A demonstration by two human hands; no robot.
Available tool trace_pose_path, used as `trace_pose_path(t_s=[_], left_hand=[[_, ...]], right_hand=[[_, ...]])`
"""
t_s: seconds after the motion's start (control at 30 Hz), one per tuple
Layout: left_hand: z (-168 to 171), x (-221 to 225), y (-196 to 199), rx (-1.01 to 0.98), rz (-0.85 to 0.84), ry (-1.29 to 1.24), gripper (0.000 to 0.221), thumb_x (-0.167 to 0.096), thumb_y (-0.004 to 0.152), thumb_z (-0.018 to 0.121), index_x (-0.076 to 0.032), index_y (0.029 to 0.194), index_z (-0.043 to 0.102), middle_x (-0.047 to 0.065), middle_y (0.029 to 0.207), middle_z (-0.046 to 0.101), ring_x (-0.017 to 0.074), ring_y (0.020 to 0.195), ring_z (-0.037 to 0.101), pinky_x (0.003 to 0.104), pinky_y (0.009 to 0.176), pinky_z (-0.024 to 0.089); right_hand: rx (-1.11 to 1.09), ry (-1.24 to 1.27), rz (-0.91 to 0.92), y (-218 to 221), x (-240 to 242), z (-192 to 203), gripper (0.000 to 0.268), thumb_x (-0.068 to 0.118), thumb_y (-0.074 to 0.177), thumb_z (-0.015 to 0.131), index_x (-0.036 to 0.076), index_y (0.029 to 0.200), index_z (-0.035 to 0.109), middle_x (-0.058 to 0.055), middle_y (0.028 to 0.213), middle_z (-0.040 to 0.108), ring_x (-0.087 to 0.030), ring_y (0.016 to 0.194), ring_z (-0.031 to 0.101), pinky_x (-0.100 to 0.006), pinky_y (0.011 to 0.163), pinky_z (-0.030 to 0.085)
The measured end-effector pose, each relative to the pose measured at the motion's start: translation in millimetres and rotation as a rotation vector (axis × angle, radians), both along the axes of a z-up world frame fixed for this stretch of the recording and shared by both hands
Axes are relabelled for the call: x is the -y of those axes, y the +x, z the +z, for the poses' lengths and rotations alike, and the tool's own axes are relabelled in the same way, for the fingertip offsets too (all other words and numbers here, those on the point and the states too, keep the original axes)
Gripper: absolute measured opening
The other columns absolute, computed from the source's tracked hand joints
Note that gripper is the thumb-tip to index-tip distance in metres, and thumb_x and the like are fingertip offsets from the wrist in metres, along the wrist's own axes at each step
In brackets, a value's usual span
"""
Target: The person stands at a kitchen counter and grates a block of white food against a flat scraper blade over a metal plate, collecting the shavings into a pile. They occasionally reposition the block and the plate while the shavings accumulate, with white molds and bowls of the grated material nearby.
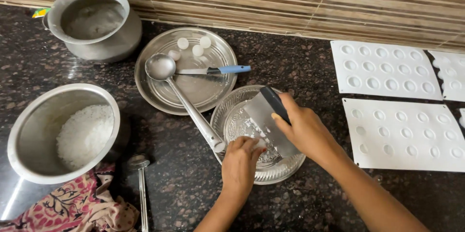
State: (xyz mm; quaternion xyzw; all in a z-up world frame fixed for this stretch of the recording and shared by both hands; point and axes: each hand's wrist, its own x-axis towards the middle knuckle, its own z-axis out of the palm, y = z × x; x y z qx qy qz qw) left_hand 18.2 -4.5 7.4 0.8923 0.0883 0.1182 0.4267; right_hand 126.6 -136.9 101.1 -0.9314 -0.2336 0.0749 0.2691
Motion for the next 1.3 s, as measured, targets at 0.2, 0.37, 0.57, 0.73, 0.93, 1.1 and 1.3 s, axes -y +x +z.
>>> trace_pose_path(t_s=[0.2, 0.37, 0.57, 0.73, 0.93, 1.1, 1.3], left_hand=[[-6.1, 2.6, 1.4, 0.016, 0.003, 0.042, 0.019, -0.011, 0.080, 0.073, 0.000, 0.096, 0.071, 0.016, 0.098, 0.070, 0.0371, 0.095, 0.066, 0.046, 0.082, 0.052], [-12.6, 2.3, 0.1, -0.014, 0.020, 0.021, 0.015, -0.007, 0.084, 0.070, -0.002, 0.097, 0.074, 0.017, 0.094, 0.072, 0.0358, 0.092, 0.068, 0.045, 0.081, 0.053], [-15.4, 0.1, 1.5, -0.011, 0.006, -0.082, 0.014, -0.007, 0.089, 0.065, -0.003, 0.095, 0.078, 0.013, 0.095, 0.076, 0.0333, 0.091, 0.071, 0.042, 0.079, 0.056], [-32.2, 3.1, 2.5, 0.039, 0.017, -0.014, 0.019, -0.003, 0.087, 0.063, -0.005, 0.098, 0.079, 0.013, 0.099, 0.076, 0.0321, 0.091, 0.071, 0.041, 0.080, 0.057], [-30.1, 2.4, 3.4, 0.009, 0.007, -0.020, 0.021, -0.003, 0.086, 0.062, -0.005, 0.098, 0.079, 0.012, 0.100, 0.077, 0.0318, 0.091, 0.071, 0.041, 0.079, 0.056], [-29.3, 2.2, 0.9, 0.018, 0.006, -0.022, 0.018, -0.004, 0.085, 0.064, -0.006, 0.095, 0.079, 0.012, 0.102, 0.077, 0.0323, 0.093, 0.071, 0.041, 0.080, 0.056], [-28.7, 2.6, -2.2, 0.019, -0.020, -0.039, 0.015, -0.005, 0.084, 0.066, -0.005, 0.091, 0.079, 0.012, 0.098, 0.076, 0.0335, 0.093, 0.071, 0.043, 0.080, 0.056]], right_hand=[[-0.059, -0.079, -0.112, -18.0, 7.5, -8.5, 0.041, 0.026, 0.095, 0.066, 0.015, 0.129, 0.048, -0.023, 0.071, 0.070, -0.042, 0.064, 0.072, -0.050, 0.050, 0.051], [-0.090, -0.101, -0.046, -18.9, 3.7, -4.1, 0.042, 0.025, 0.095, 0.066, 0.014, 0.130, 0.046, -0.020, 0.066, 0.070, -0.038, 0.057, 0.072, -0.049, 0.046, 0.050], [-0.023, -0.064, 0.086, -15.1, -2.2, -4.5, 0.043, 0.020, 0.092, 0.067, 0.010, 0.129, 0.047, -0.018, 0.068, 0.070, -0.036, 0.056, 0.071, -0.046, 0.043, 0.050], [-0.022, -0.190, 0.137, -10.8, -13.6, -1.8, 0.045, 0.021, 0.092, 0.068, 0.008, 0.131, 0.047, -0.018, 0.062, 0.067, -0.036, 0.054, 0.070, -0.046, 0.045, 0.049], [0.052, -0.187, 0.238, -11.4, -22.0, -7.4, 0.041, 0.019, 0.094, 0.067, 0.005, 0.127, 0.047, -0.018, 0.063, 0.067, -0.037, 0.057, 0.071, -0.047, 0.045, 0.052], [0.066, -0.224, 0.263, -17.1, -26.6, -11.7, 0.040, 0.016, 0.094, 0.065, 0.004, 0.126, 0.045, -0.019, 0.064, 0.067, -0.039, 0.058, 0.070, -0.047, 0.046, 0.053], [0.136, -0.205, 0.262, -15.9, -24.8, -33.5, 0.036, 0.012, 0.094, 0.062, 0.003, 0.124, 0.045, -0.018, 0.069, 0.067, -0.037, 0.060, 0.071, -0.046, 0.046, 0.054]])
